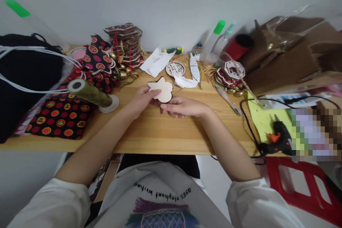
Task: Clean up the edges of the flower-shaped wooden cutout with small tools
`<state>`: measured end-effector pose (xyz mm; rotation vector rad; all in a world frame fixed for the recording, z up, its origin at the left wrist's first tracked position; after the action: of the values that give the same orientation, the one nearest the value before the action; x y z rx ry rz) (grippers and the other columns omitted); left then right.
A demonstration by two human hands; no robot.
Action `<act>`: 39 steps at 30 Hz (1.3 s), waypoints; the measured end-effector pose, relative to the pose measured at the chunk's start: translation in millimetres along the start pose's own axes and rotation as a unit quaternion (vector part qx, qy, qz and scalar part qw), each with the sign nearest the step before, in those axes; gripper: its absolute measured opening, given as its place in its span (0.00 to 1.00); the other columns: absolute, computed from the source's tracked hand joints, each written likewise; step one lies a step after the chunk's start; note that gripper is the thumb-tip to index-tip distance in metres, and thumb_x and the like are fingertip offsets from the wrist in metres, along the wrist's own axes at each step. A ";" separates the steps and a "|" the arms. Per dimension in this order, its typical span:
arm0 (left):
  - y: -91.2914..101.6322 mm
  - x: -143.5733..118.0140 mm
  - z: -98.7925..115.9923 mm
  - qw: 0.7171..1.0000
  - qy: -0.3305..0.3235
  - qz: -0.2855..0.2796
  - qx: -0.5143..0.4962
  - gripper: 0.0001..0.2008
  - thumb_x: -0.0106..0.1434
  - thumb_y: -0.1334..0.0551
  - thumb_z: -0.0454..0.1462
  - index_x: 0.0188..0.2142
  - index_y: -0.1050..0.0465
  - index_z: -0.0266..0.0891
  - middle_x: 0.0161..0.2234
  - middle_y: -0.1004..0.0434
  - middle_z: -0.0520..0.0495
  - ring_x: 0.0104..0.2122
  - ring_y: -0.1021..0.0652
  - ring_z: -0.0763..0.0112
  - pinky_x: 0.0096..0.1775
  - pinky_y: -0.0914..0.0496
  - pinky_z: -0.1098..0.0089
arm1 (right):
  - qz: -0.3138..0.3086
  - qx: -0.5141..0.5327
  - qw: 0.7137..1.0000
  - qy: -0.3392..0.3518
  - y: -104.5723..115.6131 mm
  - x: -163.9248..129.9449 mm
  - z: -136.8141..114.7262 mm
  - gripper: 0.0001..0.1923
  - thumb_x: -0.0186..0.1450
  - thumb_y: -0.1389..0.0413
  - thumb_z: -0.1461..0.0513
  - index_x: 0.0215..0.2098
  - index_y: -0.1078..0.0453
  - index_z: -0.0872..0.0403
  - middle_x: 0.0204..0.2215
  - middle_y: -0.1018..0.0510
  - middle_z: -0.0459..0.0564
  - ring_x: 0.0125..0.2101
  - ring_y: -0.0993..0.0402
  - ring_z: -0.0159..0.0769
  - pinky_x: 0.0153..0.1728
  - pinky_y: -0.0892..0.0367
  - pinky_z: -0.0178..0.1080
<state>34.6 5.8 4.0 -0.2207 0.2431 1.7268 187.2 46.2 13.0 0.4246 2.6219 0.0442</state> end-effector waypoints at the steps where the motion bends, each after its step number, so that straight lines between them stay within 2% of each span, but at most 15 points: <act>1: 0.3 0.2 0.0 1.000 0.004 0.007 -0.009 0.13 0.45 0.37 0.44 0.24 0.31 0.35 0.21 0.29 0.50 0.22 0.30 0.73 0.28 0.35 0.71 | 0.002 0.003 1.000 -0.004 0.5 0.0 0.2 0.22 0.63 0.51 0.47 0.33 0.33 0.59 0.15 0.39 0.38 0.13 0.47 0.20 0.12 0.49 0.26; 6: 0.4 0.3 1.8 1.000 0.003 0.013 -0.011 0.10 0.44 0.38 0.41 0.23 0.32 0.36 0.20 0.29 0.51 0.22 0.30 0.72 0.26 0.36 0.71 | -0.001 0.013 1.000 -0.001 1.3 0.0 0.8 0.20 0.62 0.49 0.49 0.33 0.33 0.59 0.15 0.39 0.38 0.13 0.46 0.20 0.12 0.50 0.26; 19: 0.9 0.1 1.8 0.999 0.004 0.002 0.038 0.12 0.44 0.38 0.44 0.21 0.33 0.37 0.19 0.31 0.51 0.23 0.31 0.71 0.27 0.36 0.71 | 0.006 -0.018 1.000 0.005 0.3 -0.5 0.0 0.20 0.62 0.49 0.48 0.32 0.35 0.58 0.15 0.39 0.38 0.13 0.45 0.20 0.12 0.48 0.26; 34: 1.0 -0.6 1.9 0.999 0.004 0.004 0.042 0.11 0.44 0.37 0.43 0.22 0.32 0.36 0.20 0.30 0.50 0.22 0.31 0.72 0.26 0.35 0.71 | 0.019 -0.051 0.998 0.019 -0.4 1.4 2.9 0.21 0.61 0.50 0.45 0.30 0.37 0.56 0.15 0.38 0.39 0.13 0.44 0.21 0.12 0.47 0.26; 39: 1.2 -1.8 2.1 0.999 0.006 0.004 0.048 0.12 0.46 0.37 0.43 0.24 0.30 0.36 0.22 0.29 0.49 0.25 0.29 0.69 0.28 0.33 0.70 | 0.024 -0.063 0.997 0.023 -1.7 -0.2 0.9 0.21 0.61 0.51 0.46 0.30 0.37 0.57 0.15 0.39 0.39 0.13 0.45 0.20 0.13 0.48 0.25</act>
<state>33.7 4.4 6.6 -0.1602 0.3351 1.7175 187.3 44.5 12.2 0.4479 2.6363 0.2359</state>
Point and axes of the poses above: each hand's wrist, its own x-axis towards the middle knuckle, its own y-axis out of the back of the hand, z = x × y, the point moved 2 cm from there along x, towards the middle knuckle
